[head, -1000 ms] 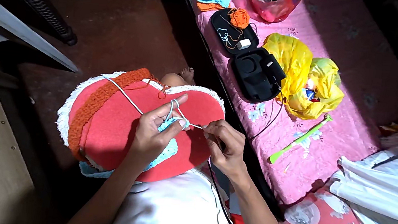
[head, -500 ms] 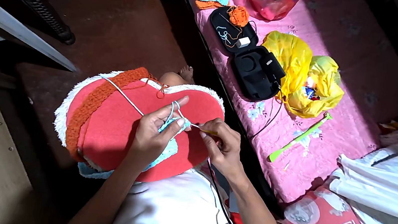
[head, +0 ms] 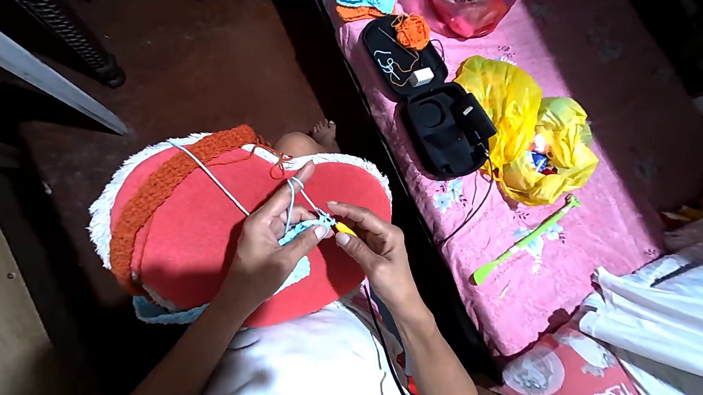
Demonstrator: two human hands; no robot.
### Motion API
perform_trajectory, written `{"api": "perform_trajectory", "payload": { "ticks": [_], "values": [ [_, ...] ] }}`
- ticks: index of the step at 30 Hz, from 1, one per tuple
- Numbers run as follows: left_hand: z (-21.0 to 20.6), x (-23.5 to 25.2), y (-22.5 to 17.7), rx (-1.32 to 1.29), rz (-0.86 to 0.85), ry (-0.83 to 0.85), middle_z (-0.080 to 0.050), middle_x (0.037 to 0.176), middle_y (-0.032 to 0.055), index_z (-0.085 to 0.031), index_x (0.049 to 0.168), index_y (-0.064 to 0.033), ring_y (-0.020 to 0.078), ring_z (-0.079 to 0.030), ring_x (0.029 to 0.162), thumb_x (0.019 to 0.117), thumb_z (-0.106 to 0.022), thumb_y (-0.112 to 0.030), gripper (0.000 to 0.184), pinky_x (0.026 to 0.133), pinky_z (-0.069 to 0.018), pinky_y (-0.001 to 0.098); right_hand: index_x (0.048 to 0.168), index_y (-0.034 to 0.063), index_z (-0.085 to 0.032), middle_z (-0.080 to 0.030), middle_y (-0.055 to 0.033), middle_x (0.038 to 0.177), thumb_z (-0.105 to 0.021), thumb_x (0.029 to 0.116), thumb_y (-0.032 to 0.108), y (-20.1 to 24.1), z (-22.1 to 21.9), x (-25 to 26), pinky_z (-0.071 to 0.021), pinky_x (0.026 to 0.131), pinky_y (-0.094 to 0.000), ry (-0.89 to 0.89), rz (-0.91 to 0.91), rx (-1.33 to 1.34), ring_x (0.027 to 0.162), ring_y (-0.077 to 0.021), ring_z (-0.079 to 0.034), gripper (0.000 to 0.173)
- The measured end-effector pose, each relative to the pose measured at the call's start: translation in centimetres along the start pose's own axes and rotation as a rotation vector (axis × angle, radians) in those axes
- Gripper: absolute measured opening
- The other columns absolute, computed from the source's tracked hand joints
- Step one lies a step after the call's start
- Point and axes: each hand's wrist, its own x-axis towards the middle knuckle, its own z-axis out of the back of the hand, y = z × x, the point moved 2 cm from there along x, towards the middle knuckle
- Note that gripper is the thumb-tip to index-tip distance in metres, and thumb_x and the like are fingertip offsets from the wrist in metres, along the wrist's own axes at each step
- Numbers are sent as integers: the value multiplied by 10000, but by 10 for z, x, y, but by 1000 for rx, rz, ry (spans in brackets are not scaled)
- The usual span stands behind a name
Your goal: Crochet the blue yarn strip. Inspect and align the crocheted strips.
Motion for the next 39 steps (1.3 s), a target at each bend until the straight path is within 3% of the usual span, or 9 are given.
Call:
{"api": "perform_trajectory", "payload": {
  "ticks": [5, 10, 15, 17, 20, 22, 28, 32, 39],
  "values": [
    [0, 1, -1, 14, 17, -28, -744, 1023, 7, -437, 1527, -25, 75, -704, 873, 880, -646, -23, 680, 832, -583, 216, 1169, -68, -700, -718, -90, 1091, -527, 956, -51, -5, 2, -1, -553, 895, -224, 1, 30, -54, 982, -60, -666, 275],
    [-2, -1, 2, 45, -28, -128, -743, 948, -5, -457, 1511, -13, 72, -700, 815, 855, -660, 27, 687, 792, -589, 210, 1173, -44, -712, -721, -95, 1101, -534, 963, -35, -6, -1, -1, -561, 886, -232, -18, 17, -114, 992, -73, -672, 276],
    [-8, -1, 12, 156, -104, -174, -737, 930, -37, -526, 1465, -30, 30, -677, 799, 858, -673, 6, 625, 766, -575, 198, 1180, -14, -625, -667, -40, 836, -539, 957, -29, -12, -6, -2, -368, 482, -148, -49, -254, 492, 558, 11, -482, 240],
    [-10, -2, 16, 215, -127, -175, -734, 903, -36, -542, 1453, -31, 15, -672, 781, 860, -675, 11, 609, 760, -574, 186, 1136, -24, -612, -668, -30, 841, -545, 951, -41, -11, -10, -3, -388, 512, -145, -95, -191, 387, 590, 14, -502, 198],
    [-13, -6, 18, 474, -251, -216, -731, 869, 20, -593, 1420, -38, 10, -646, 729, 871, -644, -37, 552, 703, -532, 165, 1088, -49, -673, -712, -58, 956, -567, 948, -10, -8, -13, -5, -563, 778, -200, -134, 38, -199, 851, -35, -665, 180],
    [-16, -8, 19, 620, -371, -230, -741, 840, 89, -615, 1406, -35, 78, -658, 700, 901, -616, -49, 504, 676, -526, 203, 1067, -19, -689, -719, -63, 943, -564, 961, 27, -6, -15, -4, -569, 783, -229, -124, 57, -352, 858, -53, -678, 171],
    [-13, -5, 13, 374, -393, -216, -763, 930, 56, -604, 1373, 37, 30, -699, 819, 910, -659, -43, 473, 775, -563, 174, 1136, 31, -581, -681, -41, 818, -593, 923, -39, -7, -12, 8, -383, 501, -149, -31, -149, 525, 568, 5, -516, 224],
    [-7, -1, 0, 33, -198, -135, -744, 970, -44, -471, 1498, -14, 41, -694, 854, 874, -651, 32, 651, 831, -585, 219, 1093, -48, -630, -711, -51, 946, -619, 938, -12, -14, -15, -1, -570, 777, -173, -235, 285, -120, 848, -12, -669, 160],
    [12, 6, -6, -9, -94, -67, -732, 968, -40, -616, 1393, -52, 49, -683, 823, 881, -598, 20, 517, 768, -582, 200, 970, -15, -707, -686, -106, 814, -559, 943, 59, -15, -1, -3, -525, 617, -213, -232, 647, -764, 696, -116, -632, 168]
  ]
}}
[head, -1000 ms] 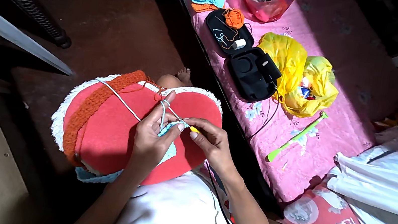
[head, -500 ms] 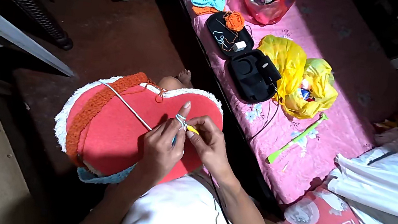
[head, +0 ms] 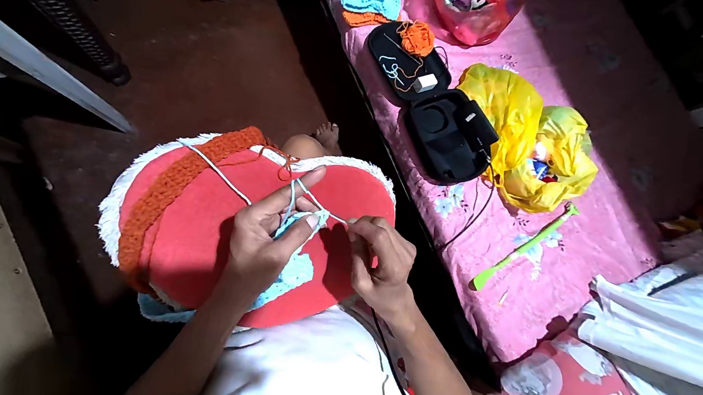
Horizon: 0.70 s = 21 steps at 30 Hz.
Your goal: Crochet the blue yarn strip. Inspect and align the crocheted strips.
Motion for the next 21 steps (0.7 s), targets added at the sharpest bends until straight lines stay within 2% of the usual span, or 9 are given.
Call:
{"api": "perform_trajectory", "payload": {
  "ticks": [4, 7, 9, 11, 12, 15, 18, 19, 21],
  "values": [
    [8, 3, 5, -115, 97, 25, -732, 928, -15, -662, 1339, -57, 53, -672, 778, 867, -593, 34, 485, 735, -571, 195, 994, -35, -690, -689, -110, 866, -563, 968, 47, -7, 7, 0, -532, 668, -185, 89, -57, 228, 749, -77, -637, 154],
    [3, 1, 6, -118, 112, 15, -736, 888, 1, -630, 1385, -60, 66, -678, 747, 860, -609, 48, 537, 718, -577, 204, 1052, -14, -690, -710, -13, 957, -620, 941, 8, -8, 11, -1, -553, 747, -165, 141, -468, 753, 838, 5, -648, 132],
    [-6, -2, 4, 79, -2, -23, -720, 880, -41, -575, 1444, -78, 29, -655, 747, 881, -621, 9, 572, 713, -558, 181, 1079, 31, -667, -713, -1, 912, -608, 923, -13, -7, 7, -1, -439, 578, -143, 158, -756, 1115, 676, 29, -565, 172],
    [-15, -6, 7, 338, -135, -83, -721, 903, -34, -571, 1449, -79, -3, -645, 757, 891, -625, -27, 563, 708, -549, 166, 1115, 27, -648, -705, -25, 877, -594, 933, -9, -3, 1, -1, -378, 498, -145, 159, -876, 1278, 591, 23, -518, 193],
    [-20, -7, 9, 445, -198, -107, -727, 905, 7, -584, 1438, -70, 10, -644, 752, 889, -620, -29, 552, 704, -541, 174, 1129, 8, -642, -697, -17, 882, -581, 939, -15, 1, 0, 1, -388, 524, -145, 152, -846, 1197, 617, 23, -522, 200],
    [-29, -11, 15, 650, -348, -138, -718, 845, 111, -613, 1416, -55, 123, -642, 690, 904, -595, -43, 513, 646, -525, 241, 1088, -66, -680, -713, -50, 968, -564, 936, -27, 10, -1, 6, -554, 774, -179, 126, -550, 623, 852, -16, -654, 196],
    [-34, -12, 17, 752, -456, -155, -707, 804, 131, -629, 1399, -59, 182, -650, 666, 940, -579, -48, 461, 607, -517, 278, 1015, -25, -724, -692, -80, 870, -570, 949, 47, 13, -5, 9, -542, 669, -219, 82, -339, 220, 768, -71, -647, 182],
    [-35, -13, 17, 766, -481, -154, -710, 806, 133, -641, 1380, -54, 189, -655, 671, 950, -580, -50, 434, 608, -518, 281, 1023, -21, -718, -682, -77, 860, -571, 953, 60, 15, -7, 10, -539, 655, -228, 70, -334, 193, 756, -78, -641, 182],
    [-34, -14, 18, 723, -493, -124, -724, 834, 135, -661, 1340, -39, 177, -677, 711, 966, -587, -53, 381, 651, -536, 264, 1138, -41, -677, -699, -82, 942, -573, 953, 49, 15, -7, 14, -567, 734, -233, 63, -426, 307, 821, -67, -661, 230]
  ]
}}
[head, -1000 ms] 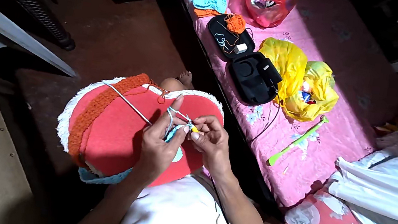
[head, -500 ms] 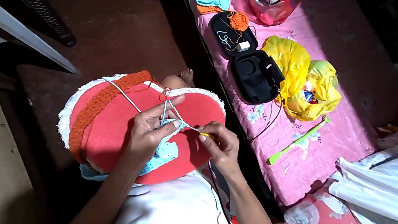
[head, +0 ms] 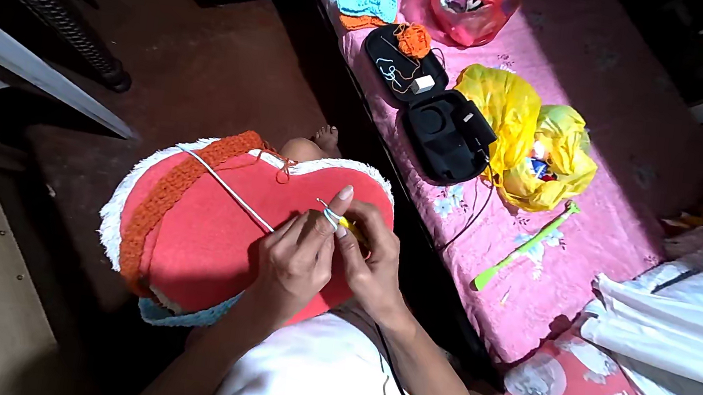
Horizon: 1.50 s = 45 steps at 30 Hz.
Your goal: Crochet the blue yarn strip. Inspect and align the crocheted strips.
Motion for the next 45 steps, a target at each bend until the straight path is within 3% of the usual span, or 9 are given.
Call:
{"api": "perform_trajectory", "payload": {
  "ticks": [4, 7, 19, 23, 29, 33, 37, 40, 45],
  "values": [
    [9, 1, 10, -400, 267, 54, -760, 946, 30, -605, 1388, -5, -4, -653, 763, 921, -659, -59, 474, 692, -522, 143, 1185, -2, -693, -703, -20, 1019, -561, 948, -13, -4, 6, 8, -473, 636, -160, 101, -299, 597, 721, 16, -562, 272],
    [17, 6, 12, -710, 485, 119, -742, 963, -21, -528, 1467, -45, 47, -692, 818, 893, -658, 2, 591, 776, -590, 209, 1108, 37, -726, -708, -15, 953, -615, 944, 33, -13, 8, 7, -405, 563, -143, 155, -329, 831, 648, 37, -511, 198],
    [27, 11, 18, -769, 650, 266, -731, 910, -11, -513, 1507, -120, 55, -673, 749, 875, -650, 22, 662, 717, -572, 188, 1121, 51, -721, -703, -34, 913, -597, 942, -4, -15, 6, 4, -481, 596, -166, 115, -360, 749, 649, -3, -567, 224],
    [41, 12, 36, -912, 649, 324, -736, 822, -25, -771, 1003, -144, 31, -648, 654, 967, -643, -170, 136, 606, -549, 183, 1128, 79, -722, -712, -56, 896, -622, 937, 10, -17, 11, 3, -496, 589, -180, 97, -396, 927, 629, -22, -587, 227],
    [71, 18, 61, -1309, 650, 503, -718, 732, -10, -762, 761, -144, 69, -690, 696, 1028, -558, -360, 399, 688, -571, 214, 1134, 52, -713, -723, -91, 918, -626, 942, 1, -20, 17, -3, -504, 595, -187, 112, -423, 1078, 635, -33, -605, 217],
    [66, 19, 55, -1352, 595, 347, -758, 1034, 14, -793, 851, -180, 149, -705, 1000, 994, -591, -385, 322, 918, -556, 319, 1107, 20, -707, -734, -81, 931, -616, 941, -13, -16, 13, -8, -491, 594, -175, 103, -386, 1010, 651, -16, -603, 192],
    [47, 21, 37, -1154, 578, 368, -610, 1415, 32, -460, 1531, -307, 221, -626, 1232, 877, -751, -439, 728, 1009, -544, 409, 1128, -32, -671, -722, -39, 958, -590, 952, -25, -6, 14, -12, -493, 609, -169, 94, -300, 753, 690, 2, -592, 194],
    [31, 17, 21, -975, 585, 410, -646, 1315, 47, -162, 1631, -312, 216, -681, 1109, 836, -780, -209, 1012, 936, -586, 355, 1133, -60, -664, -713, -32, 963, -569, 945, -47, -2, 13, -14, -502, 621, -168, 60, -245, 649, 706, 4, -593, 211],
    [29, 17, 11, -792, 678, 271, -729, 955, 26, -213, 1637, -181, 130, -726, 835, 824, -660, 43, 954, 779, -609, 242, 1143, -73, -687, -719, -50, 990, -568, 945, -60, -5, 18, -15, -512, 634, -163, 30, -191, 533, 717, 4, -601, 231]
  ]
}}
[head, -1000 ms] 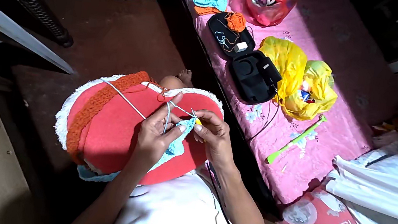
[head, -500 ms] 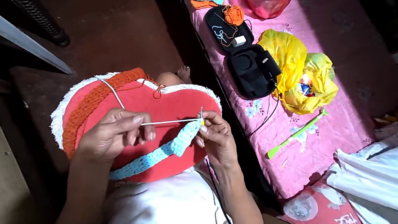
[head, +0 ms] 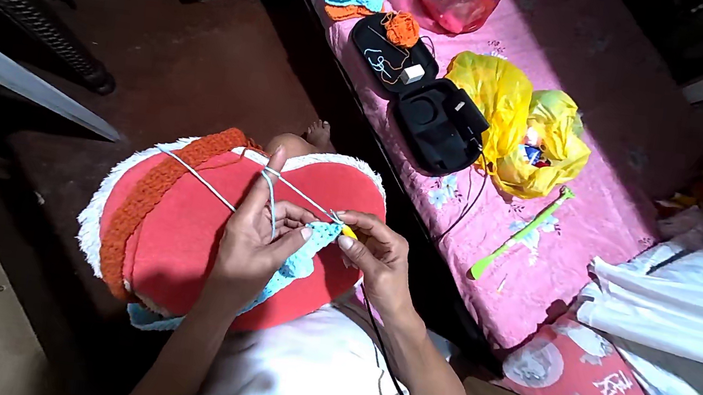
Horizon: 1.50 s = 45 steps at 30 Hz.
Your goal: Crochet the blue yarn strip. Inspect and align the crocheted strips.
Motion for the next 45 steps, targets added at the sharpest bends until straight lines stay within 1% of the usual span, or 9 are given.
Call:
{"api": "perform_trajectory", "payload": {
  "ticks": [6, 13, 24, 30, 37, 40, 42, 43, 45],
  "values": [
    [-2, -2, -1, -23, 86, -6, -755, 936, 51, -254, 1631, -184, 134, -739, 810, 822, -686, 26, 941, 768, -612, 238, 1146, -75, -713, -704, -59, 984, -566, 959, -38, 1, 8, 1, -540, 713, -172, 86, 78, -159, 798, -10, -623, 241],
    [-2, -4, -2, -15, -5, -76, -750, 908, 46, -342, 1591, -107, 126, -727, 781, 821, -666, 55, 851, 744, -608, 229, 1133, -60, -735, -705, -91, 959, -556, 962, -31, 1, 19, 4, -546, 826, -180, 179, 201, -387, 873, -35, -643, 250],
    [-4, -7, -5, 103, -53, -120, -757, 921, 18, -381, 1568, -79, 89, -718, 766, 846, -657, 50, 783, 724, -596, 196, 1138, 123, -784, -693, -93, 848, -553, 916, 42, 14, 14, -1, -523, 597, -301, 158, 527, -1041, 712, -178, -646, 330],
    [-11, -9, -5, 223, -111, -164, -755, 919, -21, -410, 1542, -59, 49, -705, 757, 842, -676, 17, 752, 714, -583, 173, 1141, 103, -781, -685, -101, 830, -585, 890, 24, 17, -2, -11, -486, 543, -298, 51, 558, -1233, 664, -200, -624, 328],
    [-21, -14, 8, 401, -260, -262, -765, 974, -14, -410, 1512, 20, 19, -704, 802, 885, -662, -44, 679, 754, -583, 179, 1164, 42, -765, -685, -115, 872, -579, 879, 6, 10, -13, -15, -529, 591, -274, -29, 434, -1095, 706, -180, -640, 342],
    [-27, -16, 19, 415, -374, -292, -762, 961, 34, -377, 1493, 112, 19, -700, 805, 899, -665, -45, 678, 760, -579, 184, 1252, -40, -692, -696, -110, 973, -562, 941, -22, 8, -14, -8, -561, 712, -215, -2, 142, -644, 800, -91, -653, 338],
    [-30, -17, 20, 334, -404, -267, -760, 963, 38, -332, 1492, 147, 21, -703, 825, 900, -669, -25, 702, 779, -583, 187, 1306, -73, -602, -682, -67, 989, -571, 943, -43, 10, -15, 1, -496, 609, -155, -17, -91, -204, 710, -15, -589, 365],
    [-29, -17, 17, 265, -389, -247, -758, 963, 24, -299, 1508, 137, 27, -706, 832, 895, -667, -1, 728, 789, -587, 194, 1312, -78, -561, -665, -46, 951, -578, 925, -64, 10, -15, 3, -461, 553, -147, -16, -127, -59, 655, -1, -553, 388],
    [-22, -14, 6, 121, -289, -203, -746, 940, -2, -256, 1546, 78, 53, -713, 819, 870, -653, 49, 785, 792, -601, 210, 1276, -106, -559, -687, -55, 968, -596, 919, -66, 6, -13, 4, -505, 645, -147, 12, -9, -105, 735, 0, -600, 361]
  ]
}}
